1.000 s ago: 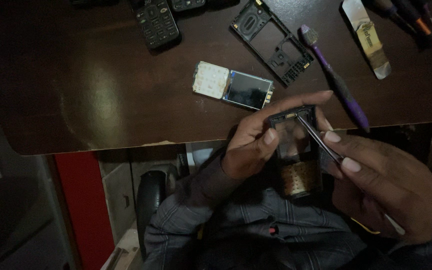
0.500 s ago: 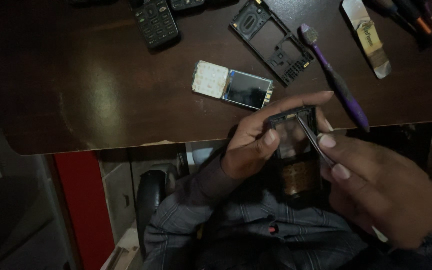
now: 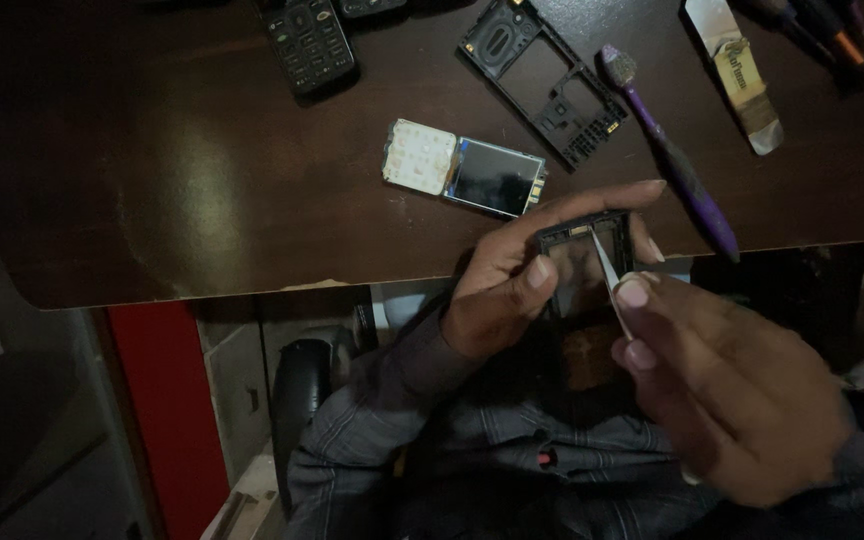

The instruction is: The person disassembles a feature phone on a workbench, brushing the exposed circuit board with a toothbrush, then uses tweezers to work inside the phone housing and keypad area. They handle the screen, board, and housing parts, reassembling the phone and placing the board back on the bench.

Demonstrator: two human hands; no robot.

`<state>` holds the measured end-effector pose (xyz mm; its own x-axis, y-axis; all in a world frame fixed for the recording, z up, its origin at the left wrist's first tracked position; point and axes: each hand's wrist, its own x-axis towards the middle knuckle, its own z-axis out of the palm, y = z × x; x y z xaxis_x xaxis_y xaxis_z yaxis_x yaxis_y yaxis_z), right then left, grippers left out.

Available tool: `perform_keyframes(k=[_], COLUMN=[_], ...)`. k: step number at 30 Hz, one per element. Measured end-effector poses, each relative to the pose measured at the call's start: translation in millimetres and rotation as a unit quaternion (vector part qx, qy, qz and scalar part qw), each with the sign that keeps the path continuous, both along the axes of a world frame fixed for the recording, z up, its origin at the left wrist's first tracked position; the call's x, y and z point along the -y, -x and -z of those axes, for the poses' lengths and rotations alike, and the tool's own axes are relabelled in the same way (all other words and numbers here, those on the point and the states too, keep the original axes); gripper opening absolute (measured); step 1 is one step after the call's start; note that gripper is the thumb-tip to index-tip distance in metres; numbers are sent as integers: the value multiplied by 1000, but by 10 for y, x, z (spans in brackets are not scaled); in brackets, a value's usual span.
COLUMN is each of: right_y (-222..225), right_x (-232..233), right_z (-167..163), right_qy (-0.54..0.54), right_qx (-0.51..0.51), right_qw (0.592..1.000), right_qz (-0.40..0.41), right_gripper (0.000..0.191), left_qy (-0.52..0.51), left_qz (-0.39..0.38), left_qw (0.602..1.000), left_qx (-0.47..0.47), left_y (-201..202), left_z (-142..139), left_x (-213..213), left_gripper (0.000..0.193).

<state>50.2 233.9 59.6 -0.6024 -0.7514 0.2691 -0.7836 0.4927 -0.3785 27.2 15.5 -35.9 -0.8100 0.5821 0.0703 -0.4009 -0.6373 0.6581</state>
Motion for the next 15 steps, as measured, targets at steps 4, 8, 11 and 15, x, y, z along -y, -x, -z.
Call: perform_keyframes(k=[4, 8, 11, 15], right_y=[90, 83, 112, 167], right_x=[105, 179, 247, 253], right_z=[118, 158, 97, -34], right_qy=[79, 83, 70, 12], right_qx=[-116, -147, -157, -141], right_qw=[990, 986, 985, 989], right_qz=[-14, 7, 8, -34], right_gripper=[21, 11, 10, 11], left_qy=[-4, 2, 2, -6], left_qz=[-2, -6, -6, 0], left_qw=[1000, 1000, 1000, 1000], left_qx=[4, -3, 5, 26], left_y=[-8, 12, 12, -7], left_z=[4, 11, -1, -28], left_x=[6, -4, -6, 9], left_gripper=[83, 84, 85, 85])
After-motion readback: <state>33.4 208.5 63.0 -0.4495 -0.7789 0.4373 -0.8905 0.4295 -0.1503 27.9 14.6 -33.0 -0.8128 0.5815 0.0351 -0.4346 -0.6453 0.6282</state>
